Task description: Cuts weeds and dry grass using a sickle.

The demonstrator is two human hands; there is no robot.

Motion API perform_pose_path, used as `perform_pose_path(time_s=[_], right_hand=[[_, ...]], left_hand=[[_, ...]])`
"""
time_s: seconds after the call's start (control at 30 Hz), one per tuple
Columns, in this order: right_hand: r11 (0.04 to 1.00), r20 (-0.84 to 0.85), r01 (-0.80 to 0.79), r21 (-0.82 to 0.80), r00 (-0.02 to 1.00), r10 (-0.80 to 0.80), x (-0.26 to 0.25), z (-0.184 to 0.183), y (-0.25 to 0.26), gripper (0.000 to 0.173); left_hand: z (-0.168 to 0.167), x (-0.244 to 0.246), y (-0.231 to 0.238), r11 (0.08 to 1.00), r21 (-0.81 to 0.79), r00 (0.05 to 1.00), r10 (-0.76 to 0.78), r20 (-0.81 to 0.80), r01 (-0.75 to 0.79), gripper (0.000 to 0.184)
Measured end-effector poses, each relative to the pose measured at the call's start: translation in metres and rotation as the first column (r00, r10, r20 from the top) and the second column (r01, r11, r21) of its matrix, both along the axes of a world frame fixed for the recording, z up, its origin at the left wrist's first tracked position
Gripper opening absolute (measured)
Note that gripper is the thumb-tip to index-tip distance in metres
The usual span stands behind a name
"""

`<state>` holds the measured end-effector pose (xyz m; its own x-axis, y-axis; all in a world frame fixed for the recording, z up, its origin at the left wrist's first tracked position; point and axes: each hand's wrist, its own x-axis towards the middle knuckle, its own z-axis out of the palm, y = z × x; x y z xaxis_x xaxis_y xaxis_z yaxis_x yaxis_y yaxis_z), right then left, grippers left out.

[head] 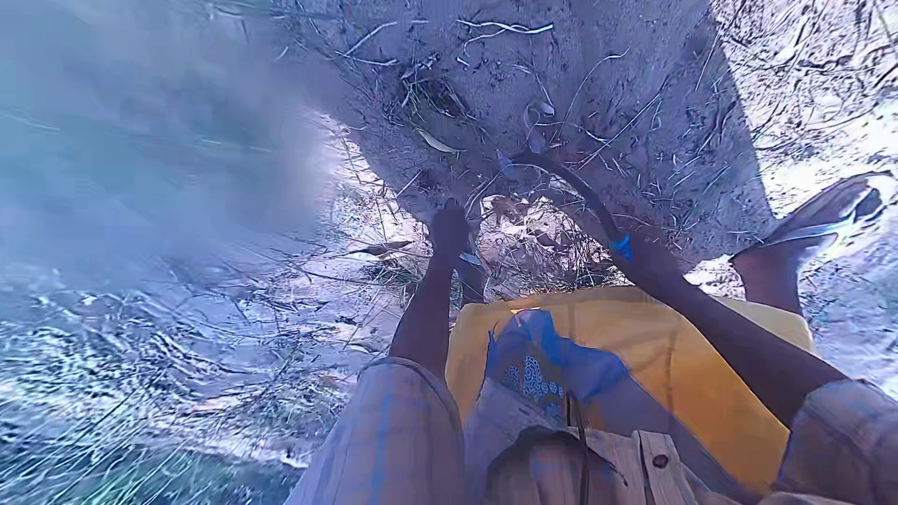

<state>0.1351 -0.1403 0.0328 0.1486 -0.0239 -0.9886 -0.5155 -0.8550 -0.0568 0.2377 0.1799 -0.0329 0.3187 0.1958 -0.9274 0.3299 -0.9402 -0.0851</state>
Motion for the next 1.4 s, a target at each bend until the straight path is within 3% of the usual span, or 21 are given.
perform_pose_path(time_s=[0.1, 0.17, 0.23, 0.33, 0.4, 0.47, 0.53, 0.6, 0.7, 0.8, 0.93, 1.0, 1.07, 1.13, 1.23, 1.33, 1.4], right_hand=[[0.991, 0.228, 0.134, 0.015, 0.965, -0.134, 0.009, 0.024, 0.001, 0.042], [0.992, 0.390, 0.117, 0.056, 0.912, -0.130, 0.040, 0.018, 0.006, 0.040], [0.992, 0.482, 0.097, 0.082, 0.867, -0.125, 0.078, 0.004, 0.016, 0.039], [0.995, 0.371, 0.082, 0.049, 0.924, -0.094, 0.101, -0.014, 0.029, 0.045], [0.997, 0.188, 0.076, -0.005, 0.979, -0.074, 0.076, -0.017, 0.026, 0.047], [0.997, 0.085, 0.063, -0.044, 0.995, -0.059, 0.030, -0.004, 0.012, 0.047], [0.994, 0.035, 0.089, -0.066, 0.996, -0.087, -0.012, 0.020, -0.005, 0.046], [0.992, 0.003, 0.089, -0.089, 0.996, -0.089, -0.038, 0.041, -0.023, 0.044], [0.991, 0.201, 0.126, -0.040, 0.973, -0.115, -0.066, 0.057, -0.043, 0.042], [0.983, 0.390, 0.158, 0.094, 0.903, -0.182, -0.047, 0.056, -0.032, 0.037], [0.939, 0.544, 0.120, 0.322, 0.789, -0.287, 0.015, 0.034, 0.030, 0.037], [0.927, 0.485, 0.100, 0.362, 0.829, -0.279, 0.036, 0.016, 0.059, 0.034], [0.967, 0.217, 0.030, 0.252, 0.972, -0.086, 0.032, -0.001, 0.058, 0.040], [0.993, -0.017, -0.042, 0.112, 0.999, 0.045, -0.002, -0.011, 0.028, 0.048], [1.000, -0.176, -0.019, 0.011, 0.984, 0.021, -0.010, 0.031, -0.001, 0.044], [1.000, -0.252, -0.004, -0.012, 0.968, 0.001, 0.012, 0.077, 0.003, 0.042], [1.000, -0.295, -0.030, 0.010, 0.955, 0.032, 0.026, 0.093, 0.007, 0.044]], left_hand=[[0.000, -0.031, -0.017, 0.995, 0.057, 0.991, -0.073, -0.116, 0.080, 0.046], [-0.003, -0.034, -0.025, 0.995, 0.077, 0.998, -0.058, 0.014, 0.057, 0.045], [-0.015, -0.030, -0.019, 0.995, 0.065, 0.974, 0.066, 0.218, -0.082, 0.046], [-0.031, -0.016, -0.005, 0.954, 0.051, 0.918, 0.267, 0.293, -0.294, 0.074], [-0.040, -0.012, 0.004, 0.910, -0.032, 0.888, 0.411, 0.207, -0.413, 0.087], [-0.043, -0.018, 0.002, 0.905, -0.087, 0.906, 0.421, 0.047, -0.416, 0.092], [-0.037, -0.031, -0.011, 0.907, -0.084, 0.910, 0.404, -0.095, -0.412, 0.087], [-0.032, -0.046, -0.028, 0.897, -0.067, 0.893, 0.423, -0.154, -0.437, 0.065], [-0.024, -0.060, -0.048, 0.943, -0.011, 0.940, 0.331, -0.076, -0.333, 0.048], [-0.004, -0.058, -0.050, 0.970, 0.014, 0.971, 0.241, 0.001, -0.241, 0.048], [0.009, -0.029, -0.036, 0.990, 0.018, 0.990, 0.139, -0.008, -0.139, 0.044], [0.008, -0.017, -0.027, 0.997, 0.006, 0.997, 0.082, -0.013, -0.082, 0.041], [0.009, -0.013, -0.023, 1.000, -0.029, 0.999, 0.007, -0.047, -0.009, 0.040], [0.013, -0.014, -0.035, 0.988, -0.105, 0.985, -0.129, -0.111, 0.117, 0.037], [0.023, -0.030, -0.075, 0.956, -0.235, 0.957, -0.223, -0.184, 0.178, 0.036], [0.040, -0.054, -0.105, 0.970, -0.243, 0.975, -0.066, -0.210, 0.013, 0.041], [0.044, -0.052, -0.101, 0.978, -0.206, 0.985, -0.001, -0.172, -0.035, 0.037]])
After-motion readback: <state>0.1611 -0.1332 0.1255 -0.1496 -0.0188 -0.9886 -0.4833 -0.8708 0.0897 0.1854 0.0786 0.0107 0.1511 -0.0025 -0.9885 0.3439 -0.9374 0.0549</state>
